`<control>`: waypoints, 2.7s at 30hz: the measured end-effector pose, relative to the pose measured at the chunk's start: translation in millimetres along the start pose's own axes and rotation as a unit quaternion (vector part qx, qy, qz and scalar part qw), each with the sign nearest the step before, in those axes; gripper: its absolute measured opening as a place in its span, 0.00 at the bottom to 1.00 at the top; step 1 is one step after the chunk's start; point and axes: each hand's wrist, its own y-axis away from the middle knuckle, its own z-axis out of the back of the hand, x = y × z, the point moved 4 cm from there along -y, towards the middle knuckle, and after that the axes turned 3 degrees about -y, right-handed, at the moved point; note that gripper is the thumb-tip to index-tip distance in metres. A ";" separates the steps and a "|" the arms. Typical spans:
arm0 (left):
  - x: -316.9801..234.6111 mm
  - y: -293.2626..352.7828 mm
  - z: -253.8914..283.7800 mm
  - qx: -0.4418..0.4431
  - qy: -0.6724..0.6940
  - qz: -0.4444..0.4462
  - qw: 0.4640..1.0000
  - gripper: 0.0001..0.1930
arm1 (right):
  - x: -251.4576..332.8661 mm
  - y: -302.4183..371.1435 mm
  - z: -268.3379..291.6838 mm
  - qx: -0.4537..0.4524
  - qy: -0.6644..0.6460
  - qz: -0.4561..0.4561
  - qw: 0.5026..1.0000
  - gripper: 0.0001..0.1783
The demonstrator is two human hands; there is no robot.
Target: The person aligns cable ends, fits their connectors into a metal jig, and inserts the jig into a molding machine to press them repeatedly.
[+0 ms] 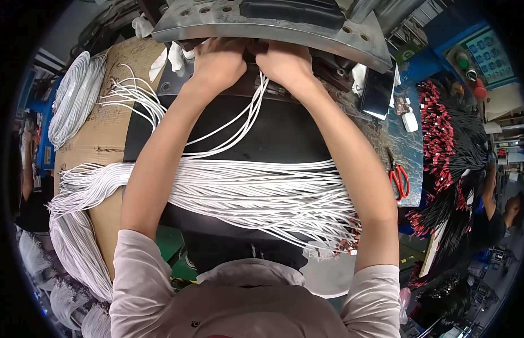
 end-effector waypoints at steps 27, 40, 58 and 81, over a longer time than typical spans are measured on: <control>15.1 453.3 -10.5 0.005 0.581 0.543 0.606 0.30 | 4.5 492.5 -81.2 -0.261 -0.709 -0.358 0.550 0.33; 2.5 411.7 32.3 0.169 0.536 0.627 0.540 0.26 | 19.4 466.9 -99.4 0.028 -0.730 -0.359 0.582 0.31; 31.2 116.6 79.6 0.071 0.033 -0.203 0.976 0.19 | 72.0 221.1 88.1 0.329 0.147 0.104 0.927 0.61; -23.1 142.0 127.2 -0.004 0.136 -0.269 0.953 0.06 | 65.6 142.4 61.6 0.284 -0.264 0.154 0.909 0.15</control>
